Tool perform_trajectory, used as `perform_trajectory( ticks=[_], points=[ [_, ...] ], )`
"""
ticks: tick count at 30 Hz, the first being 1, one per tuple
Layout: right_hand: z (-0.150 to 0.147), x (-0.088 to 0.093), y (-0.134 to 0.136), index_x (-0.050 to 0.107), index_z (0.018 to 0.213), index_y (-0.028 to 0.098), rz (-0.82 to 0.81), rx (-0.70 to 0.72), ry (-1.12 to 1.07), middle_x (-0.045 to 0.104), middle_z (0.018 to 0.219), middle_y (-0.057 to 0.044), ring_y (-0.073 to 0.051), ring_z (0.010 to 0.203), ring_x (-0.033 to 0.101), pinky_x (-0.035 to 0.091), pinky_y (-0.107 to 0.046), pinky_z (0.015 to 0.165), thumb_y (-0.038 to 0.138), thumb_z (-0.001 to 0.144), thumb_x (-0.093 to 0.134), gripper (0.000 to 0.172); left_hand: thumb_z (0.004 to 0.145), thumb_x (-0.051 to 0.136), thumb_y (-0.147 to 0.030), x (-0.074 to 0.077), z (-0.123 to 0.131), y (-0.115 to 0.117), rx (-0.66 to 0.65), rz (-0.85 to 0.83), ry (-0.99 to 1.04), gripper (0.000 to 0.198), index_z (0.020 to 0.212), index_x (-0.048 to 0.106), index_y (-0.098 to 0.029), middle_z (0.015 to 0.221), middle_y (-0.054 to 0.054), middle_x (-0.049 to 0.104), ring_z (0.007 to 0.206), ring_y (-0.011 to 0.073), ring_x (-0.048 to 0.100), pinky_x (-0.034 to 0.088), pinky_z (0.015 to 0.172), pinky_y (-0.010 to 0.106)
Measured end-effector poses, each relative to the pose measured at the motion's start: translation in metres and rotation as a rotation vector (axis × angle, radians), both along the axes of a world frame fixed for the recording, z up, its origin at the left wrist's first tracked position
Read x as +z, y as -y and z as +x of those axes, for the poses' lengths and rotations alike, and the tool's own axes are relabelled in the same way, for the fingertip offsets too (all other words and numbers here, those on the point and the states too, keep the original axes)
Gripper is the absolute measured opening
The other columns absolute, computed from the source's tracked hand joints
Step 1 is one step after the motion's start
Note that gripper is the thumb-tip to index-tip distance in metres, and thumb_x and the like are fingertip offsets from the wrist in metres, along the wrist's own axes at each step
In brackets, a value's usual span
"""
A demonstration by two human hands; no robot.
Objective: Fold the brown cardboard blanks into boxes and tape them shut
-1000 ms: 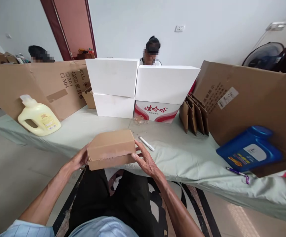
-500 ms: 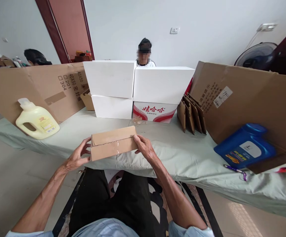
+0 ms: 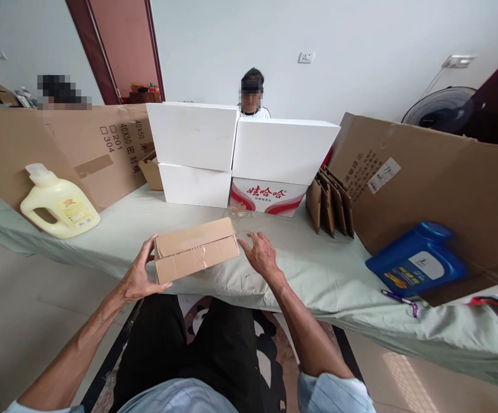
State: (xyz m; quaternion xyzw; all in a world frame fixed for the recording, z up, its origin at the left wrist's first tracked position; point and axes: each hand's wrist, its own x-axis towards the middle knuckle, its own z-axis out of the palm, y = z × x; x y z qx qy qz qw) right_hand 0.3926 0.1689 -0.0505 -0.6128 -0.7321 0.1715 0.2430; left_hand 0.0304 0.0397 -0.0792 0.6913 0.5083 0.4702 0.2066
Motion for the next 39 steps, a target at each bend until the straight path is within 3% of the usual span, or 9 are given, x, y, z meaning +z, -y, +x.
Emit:
perform_trajectory(
  ticks=[5,8,14,16,18,20,22,27,39],
  points=[
    [0.008,-0.035,-0.013,0.072,0.099,0.016,-0.048,-0.121,0.127,0.070,0.119,-0.020,-0.034,0.123,0.062,0.049,-0.046,0.107,0.028,0.099,0.071,0.012,0.067,0.098,-0.033,0.003,-0.004,0.003,-0.027,0.054,-0.064,0.138,0.177,0.014,-0.040,0.175,0.015,0.036,0.160,0.0429,0.047,0.059,0.117,0.053],
    [0.015,-0.043,-0.019,0.067,0.089,0.018,-0.024,-0.171,0.109,0.071,0.105,-0.016,-0.029,0.108,0.065,0.049,-0.040,0.096,0.023,0.099,0.065,0.011,0.072,0.096,-0.033,0.005,-0.004,0.005,-0.038,0.043,-0.089,0.135,0.177,0.011,-0.037,0.176,0.017,0.034,0.160,0.0428,0.046,0.058,0.119,0.054],
    [0.035,-0.004,-0.022,0.060,0.093,0.021,0.154,-0.229,-0.056,0.059,0.080,-0.005,-0.021,0.075,0.056,0.044,-0.031,0.072,0.041,0.115,0.025,0.047,0.072,0.097,-0.032,0.008,-0.005,0.004,-0.050,0.054,-0.113,0.136,0.177,0.011,-0.034,0.174,0.019,0.036,0.159,0.0434,0.047,0.058,0.119,0.054],
    [0.030,0.018,-0.008,0.061,0.097,0.021,0.233,-0.139,-0.119,0.059,0.082,-0.003,-0.019,0.075,0.055,0.043,-0.029,0.070,0.051,0.116,0.024,0.051,0.072,0.096,-0.031,0.010,-0.004,0.003,-0.055,0.057,-0.119,0.136,0.177,0.011,-0.034,0.174,0.019,0.036,0.158,0.0436,0.048,0.057,0.120,0.054],
    [0.017,0.039,0.014,0.065,0.101,0.022,0.303,0.102,-0.173,0.059,0.080,-0.001,-0.017,0.071,0.053,0.041,-0.028,0.067,0.058,0.115,0.036,0.048,0.072,0.096,-0.030,0.011,-0.003,0.003,-0.064,0.069,-0.119,0.135,0.177,0.011,-0.035,0.174,0.018,0.036,0.158,0.0434,0.048,0.057,0.120,0.054],
    [0.000,0.056,0.039,0.068,0.103,0.022,0.364,0.410,-0.160,0.060,0.078,0.000,-0.015,0.067,0.051,0.038,-0.028,0.065,0.055,0.115,0.047,0.041,0.073,0.095,-0.030,0.014,-0.002,0.004,-0.081,0.080,-0.121,0.133,0.177,0.012,-0.035,0.174,0.018,0.036,0.159,0.0433,0.047,0.057,0.120,0.053],
    [-0.016,0.069,0.060,0.070,0.104,0.022,0.427,0.582,-0.076,0.062,0.080,-0.001,-0.014,0.067,0.053,0.037,-0.029,0.066,0.045,0.117,0.048,0.034,0.075,0.094,-0.030,0.017,0.000,0.006,-0.101,0.088,-0.128,0.131,0.177,0.012,-0.035,0.173,0.018,0.037,0.160,0.0434,0.046,0.057,0.120,0.053],
    [-0.027,0.080,0.076,0.065,0.094,0.021,0.506,0.636,0.079,0.062,0.081,-0.002,-0.014,0.068,0.055,0.035,-0.029,0.066,0.033,0.119,0.047,0.032,0.077,0.093,-0.030,0.022,0.002,0.007,-0.131,0.093,-0.129,0.128,0.177,0.012,-0.033,0.170,0.019,0.039,0.157,0.0431,0.049,0.057,0.121,0.054],
    [-0.018,0.085,0.078,0.069,0.110,0.021,0.523,0.717,0.146,0.069,0.091,-0.004,-0.016,0.078,0.064,0.041,-0.028,0.071,0.033,0.119,0.048,0.026,0.079,0.094,-0.034,0.024,0.000,0.005,-0.151,0.083,-0.130,0.131,0.178,0.009,-0.033,0.173,0.020,0.036,0.159,0.0443,0.047,0.055,0.124,0.056]
  ],
)
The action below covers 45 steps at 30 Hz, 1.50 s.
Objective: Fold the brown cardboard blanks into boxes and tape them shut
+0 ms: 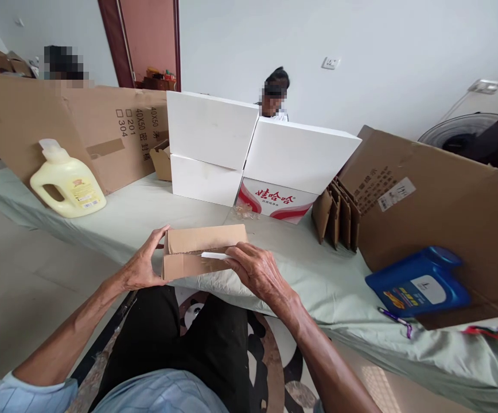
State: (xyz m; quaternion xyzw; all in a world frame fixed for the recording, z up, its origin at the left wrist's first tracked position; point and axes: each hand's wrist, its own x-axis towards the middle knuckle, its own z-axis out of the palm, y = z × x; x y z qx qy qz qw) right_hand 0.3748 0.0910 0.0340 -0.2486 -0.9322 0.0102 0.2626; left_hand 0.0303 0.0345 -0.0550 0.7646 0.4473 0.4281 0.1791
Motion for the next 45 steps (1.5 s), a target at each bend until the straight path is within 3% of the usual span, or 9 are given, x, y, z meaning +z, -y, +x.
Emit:
perform_trajectory(
  ticks=[8,16,20,23,27,33,36,40,45],
  points=[
    [-0.002,0.005,-0.003,0.070,0.103,0.020,0.151,-0.051,0.077,0.066,0.084,-0.004,-0.016,0.076,0.060,0.033,-0.031,0.066,0.035,0.121,0.044,0.035,0.078,0.093,-0.030,0.001,0.000,0.002,0.008,-0.005,-0.019,0.131,0.178,0.008,-0.033,0.175,0.020,0.035,0.160,0.0442,0.046,0.053,0.126,0.058],
    [-0.021,0.037,0.000,0.063,0.084,0.021,0.237,-0.119,0.228,0.060,0.078,-0.002,-0.014,0.064,0.042,0.016,-0.036,0.061,0.032,0.118,0.049,0.039,0.075,0.094,-0.031,0.004,-0.008,-0.003,0.035,-0.057,0.012,0.130,0.177,0.015,-0.032,0.173,0.019,0.038,0.159,0.0441,0.047,0.059,0.119,0.054],
    [0.000,0.054,-0.016,0.065,0.081,0.021,0.184,-0.176,0.234,0.059,0.074,-0.003,-0.014,0.060,0.038,0.015,-0.037,0.061,0.035,0.117,0.050,0.041,0.072,0.094,-0.031,0.000,-0.016,-0.007,0.056,-0.073,0.051,0.127,0.176,0.019,-0.030,0.174,0.020,0.037,0.159,0.0448,0.046,0.060,0.117,0.055],
    [0.034,0.062,-0.033,0.068,0.083,0.022,0.157,-0.191,0.220,0.064,0.078,-0.005,-0.016,0.063,0.047,0.020,-0.035,0.061,0.044,0.116,0.051,0.044,0.073,0.094,-0.032,-0.004,-0.019,-0.009,0.050,-0.095,0.081,0.127,0.176,0.019,-0.030,0.175,0.020,0.036,0.162,0.0443,0.043,0.058,0.119,0.055],
    [0.076,0.031,-0.050,0.073,0.101,0.022,0.035,-0.217,-0.014,0.070,0.086,-0.005,-0.018,0.074,0.060,0.040,-0.032,0.069,0.051,0.116,0.052,0.038,0.076,0.094,-0.035,-0.004,-0.021,-0.007,0.039,-0.123,0.095,0.127,0.177,0.016,-0.031,0.179,0.020,0.030,0.164,0.0440,0.041,0.054,0.123,0.056],
    [0.099,-0.094,-0.052,0.065,0.087,0.022,0.057,-0.494,-0.256,0.065,0.076,-0.005,-0.020,0.068,0.056,0.041,-0.031,0.063,0.063,0.114,0.043,0.054,0.075,0.096,-0.037,-0.004,-0.022,-0.006,0.040,-0.141,0.096,0.133,0.178,0.013,-0.032,0.182,0.021,0.028,0.166,0.0463,0.036,0.050,0.126,0.061],
    [0.099,-0.129,-0.050,0.062,0.082,0.023,0.080,-0.496,-0.303,0.064,0.074,-0.006,-0.023,0.069,0.055,0.042,-0.033,0.063,0.066,0.113,0.040,0.058,0.073,0.096,-0.036,-0.004,-0.023,-0.005,0.035,-0.141,0.125,0.132,0.178,0.015,-0.032,0.180,0.020,0.032,0.167,0.0453,0.036,0.051,0.125,0.061],
    [0.085,-0.123,-0.050,0.069,0.103,0.022,0.052,-0.462,-0.366,0.070,0.090,-0.009,-0.024,0.082,0.065,0.053,-0.035,0.070,0.060,0.114,0.045,0.047,0.073,0.096,-0.037,0.001,-0.023,-0.003,0.009,-0.180,0.187,0.130,0.177,0.018,-0.031,0.180,0.021,0.036,0.165,0.0445,0.040,0.052,0.124,0.058],
    [0.035,-0.068,-0.030,0.069,0.131,0.025,0.102,-0.287,-0.434,0.070,0.126,-0.015,-0.031,0.116,0.066,0.057,-0.049,0.098,0.040,0.113,0.054,0.028,0.074,0.096,-0.042,0.004,-0.027,-0.002,-0.032,-0.263,0.225,0.129,0.177,0.020,-0.029,0.173,0.022,0.047,0.156,0.0429,0.054,0.054,0.122,0.058]
  ],
)
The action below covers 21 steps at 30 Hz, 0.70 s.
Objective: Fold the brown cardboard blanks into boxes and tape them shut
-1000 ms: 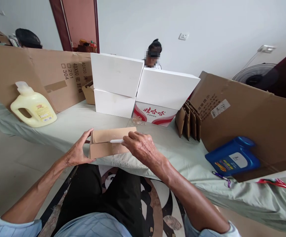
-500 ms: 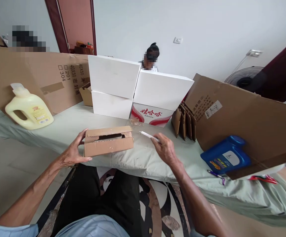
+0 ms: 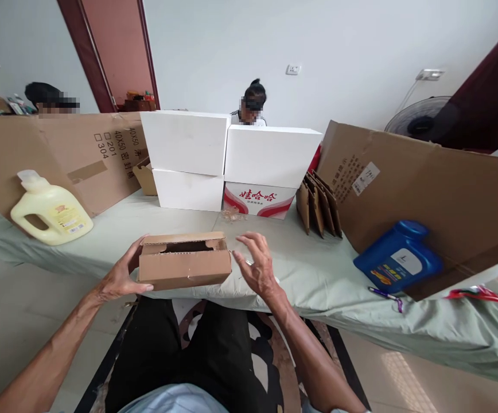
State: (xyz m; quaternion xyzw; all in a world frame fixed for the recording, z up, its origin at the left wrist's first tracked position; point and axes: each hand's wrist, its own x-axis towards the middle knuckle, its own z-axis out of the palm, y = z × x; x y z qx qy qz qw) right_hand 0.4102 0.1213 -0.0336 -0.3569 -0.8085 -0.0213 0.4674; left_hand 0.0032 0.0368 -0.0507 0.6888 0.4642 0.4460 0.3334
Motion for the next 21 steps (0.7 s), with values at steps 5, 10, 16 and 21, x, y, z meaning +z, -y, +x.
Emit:
perform_trajectory(
  ticks=[5,10,16,21],
  points=[
    [-0.038,0.040,0.029,0.069,0.131,0.026,0.153,0.154,0.121,0.070,0.126,-0.015,-0.032,0.116,0.062,0.052,-0.053,0.099,0.023,0.109,0.054,0.027,0.071,0.097,-0.046,-0.005,-0.010,0.000,0.054,-0.024,-0.057,0.131,0.177,0.023,-0.025,0.165,0.021,0.055,0.148,0.0416,0.060,0.054,0.121,0.059],
    [-0.047,0.051,0.039,0.066,0.134,0.026,0.196,0.102,-0.014,0.069,0.122,-0.014,-0.029,0.108,0.061,0.050,-0.050,0.094,0.018,0.112,0.046,0.030,0.072,0.096,-0.043,-0.001,-0.009,0.002,0.050,-0.045,-0.049,0.131,0.177,0.020,-0.026,0.169,0.021,0.051,0.149,0.0414,0.059,0.055,0.120,0.059],
    [-0.057,0.060,0.041,0.069,0.131,0.023,0.074,0.236,0.254,0.073,0.123,-0.014,-0.031,0.111,0.061,0.048,-0.047,0.094,0.046,0.114,0.056,0.032,0.076,0.097,-0.050,0.005,0.001,-0.001,0.040,0.013,-0.111,0.130,0.178,0.019,-0.029,0.173,0.021,0.047,0.154,0.0445,0.055,0.056,0.119,0.060],
    [-0.070,0.059,0.039,0.068,0.133,0.019,0.011,0.223,0.392,0.074,0.117,-0.014,-0.029,0.107,0.058,0.044,-0.044,0.094,0.054,0.113,0.059,0.041,0.068,0.101,-0.062,0.002,0.000,0.000,0.044,0.006,-0.061,0.139,0.176,0.020,-0.029,0.174,0.024,0.043,0.159,0.0485,0.048,0.048,0.125,0.067]
  ],
)
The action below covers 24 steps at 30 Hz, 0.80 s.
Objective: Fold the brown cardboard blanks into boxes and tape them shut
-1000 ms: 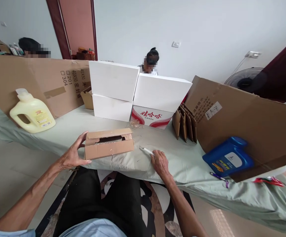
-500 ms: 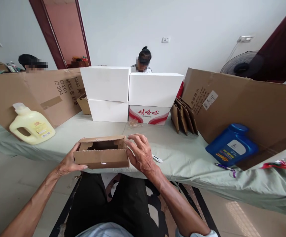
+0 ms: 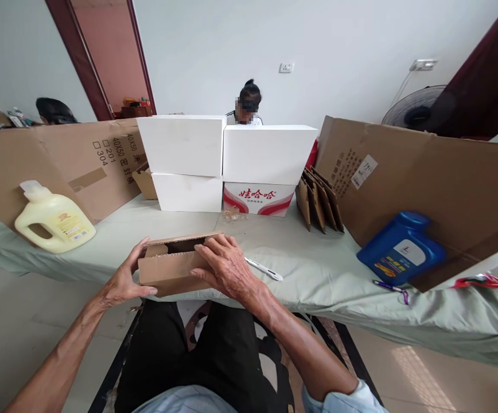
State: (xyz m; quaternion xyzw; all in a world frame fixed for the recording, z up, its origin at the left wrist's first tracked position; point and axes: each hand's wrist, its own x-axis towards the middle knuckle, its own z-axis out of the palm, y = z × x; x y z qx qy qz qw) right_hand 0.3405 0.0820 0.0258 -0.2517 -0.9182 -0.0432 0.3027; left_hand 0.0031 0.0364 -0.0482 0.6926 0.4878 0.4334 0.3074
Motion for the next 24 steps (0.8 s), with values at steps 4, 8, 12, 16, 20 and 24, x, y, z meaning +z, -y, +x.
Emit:
perform_trajectory(
  ticks=[4,8,12,16,20,24],
  points=[
    [-0.009,0.005,0.001,0.071,0.107,0.020,-0.068,-0.030,0.015,0.072,0.102,-0.009,-0.024,0.096,0.057,0.040,-0.039,0.089,0.045,0.116,0.055,0.031,0.067,0.101,-0.064,0.006,-0.001,0.003,0.002,0.039,0.055,0.121,0.163,0.037,-0.028,0.174,0.024,0.041,0.164,0.0487,0.041,0.043,0.128,0.065],
    [-0.017,0.009,0.002,0.070,0.095,0.021,-0.139,-0.030,-0.031,0.072,0.095,-0.007,-0.021,0.089,0.056,0.038,-0.036,0.083,0.039,0.117,0.054,0.033,0.071,0.100,-0.058,0.016,0.000,0.005,-0.004,0.092,0.051,0.082,0.130,0.051,-0.028,0.174,0.024,0.041,0.163,0.0463,0.042,0.048,0.122,0.061],
    [-0.018,0.007,0.001,0.070,0.093,0.021,-0.173,-0.019,-0.092,0.072,0.092,-0.005,-0.020,0.087,0.057,0.039,-0.036,0.084,0.036,0.116,0.057,0.031,0.083,0.092,-0.052,0.024,0.000,0.009,0.018,0.127,0.071,0.055,0.111,0.052,-0.027,0.170,0.020,0.047,0.162,0.0423,0.046,0.050,0.122,0.057],
    [-0.017,0.005,-0.002,0.070,0.089,0.021,-0.216,-0.003,-0.165,0.072,0.089,-0.005,-0.020,0.087,0.059,0.042,-0.035,0.085,0.035,0.115,0.058,0.032,0.096,0.078,-0.048,0.032,0.000,0.012,0.004,0.166,-0.010,0.029,0.102,0.061,-0.025,0.164,0.015,0.054,0.157,0.0380,0.052,0.048,0.125,0.055],
    [-0.019,0.004,-0.006,0.069,0.085,0.021,-0.239,0.040,-0.230,0.070,0.085,-0.005,-0.020,0.087,0.060,0.043,-0.034,0.083,0.033,0.114,0.059,0.033,0.096,0.075,-0.052,0.041,0.002,0.014,0.005,0.151,-0.121,0.038,0.125,0.072,-0.027,0.166,0.014,0.054,0.155,0.0389,0.054,0.051,0.121,0.053],
    [-0.022,-0.001,-0.006,0.065,0.080,0.021,-0.211,0.060,-0.227,0.067,0.081,-0.003,-0.019,0.083,0.057,0.040,-0.034,0.079,0.029,0.113,0.062,0.034,0.098,0.067,-0.062,0.051,0.005,0.013,0.008,0.027,-0.129,0.061,0.149,0.064,-0.029,0.164,0.013,0.056,0.152,0.0382,0.055,0.054,0.117,0.049]
  ],
)
